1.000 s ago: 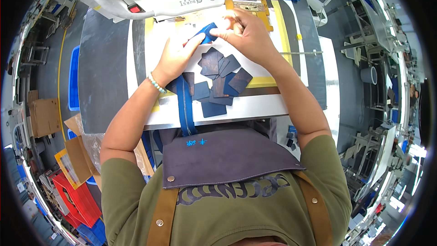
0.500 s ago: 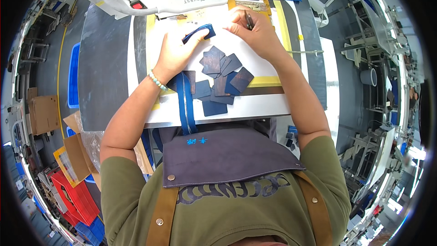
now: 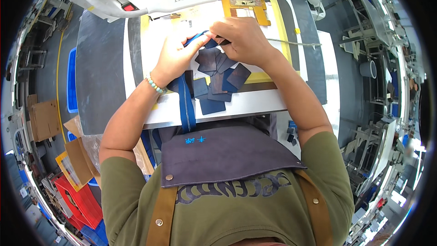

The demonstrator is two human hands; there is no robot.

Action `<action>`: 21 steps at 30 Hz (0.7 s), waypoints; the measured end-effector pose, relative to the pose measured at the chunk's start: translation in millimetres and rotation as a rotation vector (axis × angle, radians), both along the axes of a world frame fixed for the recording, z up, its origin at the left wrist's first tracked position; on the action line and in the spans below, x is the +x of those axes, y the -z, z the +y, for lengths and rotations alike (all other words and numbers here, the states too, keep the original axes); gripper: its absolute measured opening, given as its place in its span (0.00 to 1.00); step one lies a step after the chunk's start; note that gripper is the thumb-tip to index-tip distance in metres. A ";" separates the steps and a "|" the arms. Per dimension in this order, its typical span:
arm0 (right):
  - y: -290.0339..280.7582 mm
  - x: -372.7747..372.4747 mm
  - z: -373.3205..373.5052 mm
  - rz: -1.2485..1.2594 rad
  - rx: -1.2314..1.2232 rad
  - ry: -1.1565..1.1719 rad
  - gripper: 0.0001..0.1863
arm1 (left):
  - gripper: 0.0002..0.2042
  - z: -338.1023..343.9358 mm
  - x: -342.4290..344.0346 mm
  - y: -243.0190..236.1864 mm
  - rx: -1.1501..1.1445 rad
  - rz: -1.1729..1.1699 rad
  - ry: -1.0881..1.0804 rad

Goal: Sewing leather pieces onto a zipper using an industrial sewing machine.

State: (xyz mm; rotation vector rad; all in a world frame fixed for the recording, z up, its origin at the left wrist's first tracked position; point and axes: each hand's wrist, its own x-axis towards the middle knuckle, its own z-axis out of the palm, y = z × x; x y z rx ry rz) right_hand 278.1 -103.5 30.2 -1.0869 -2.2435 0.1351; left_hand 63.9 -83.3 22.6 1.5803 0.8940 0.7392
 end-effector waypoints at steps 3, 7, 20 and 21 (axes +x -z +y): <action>-2.0 0.0 2.0 -0.026 0.063 0.011 0.12 | 0.13 2.1 2.1 1.7 -0.027 -0.047 -0.011; -2.2 0.9 1.5 -0.052 0.105 0.045 0.13 | 0.13 3.8 4.1 3.3 -0.042 -0.094 -0.002; -38.2 51.1 14.0 0.828 -0.503 0.091 0.08 | 0.08 4.5 -7.1 21.3 0.883 0.311 -0.223; -34.0 40.3 9.4 0.722 -0.450 0.106 0.06 | 0.08 4.1 -6.9 20.1 0.884 0.312 -0.218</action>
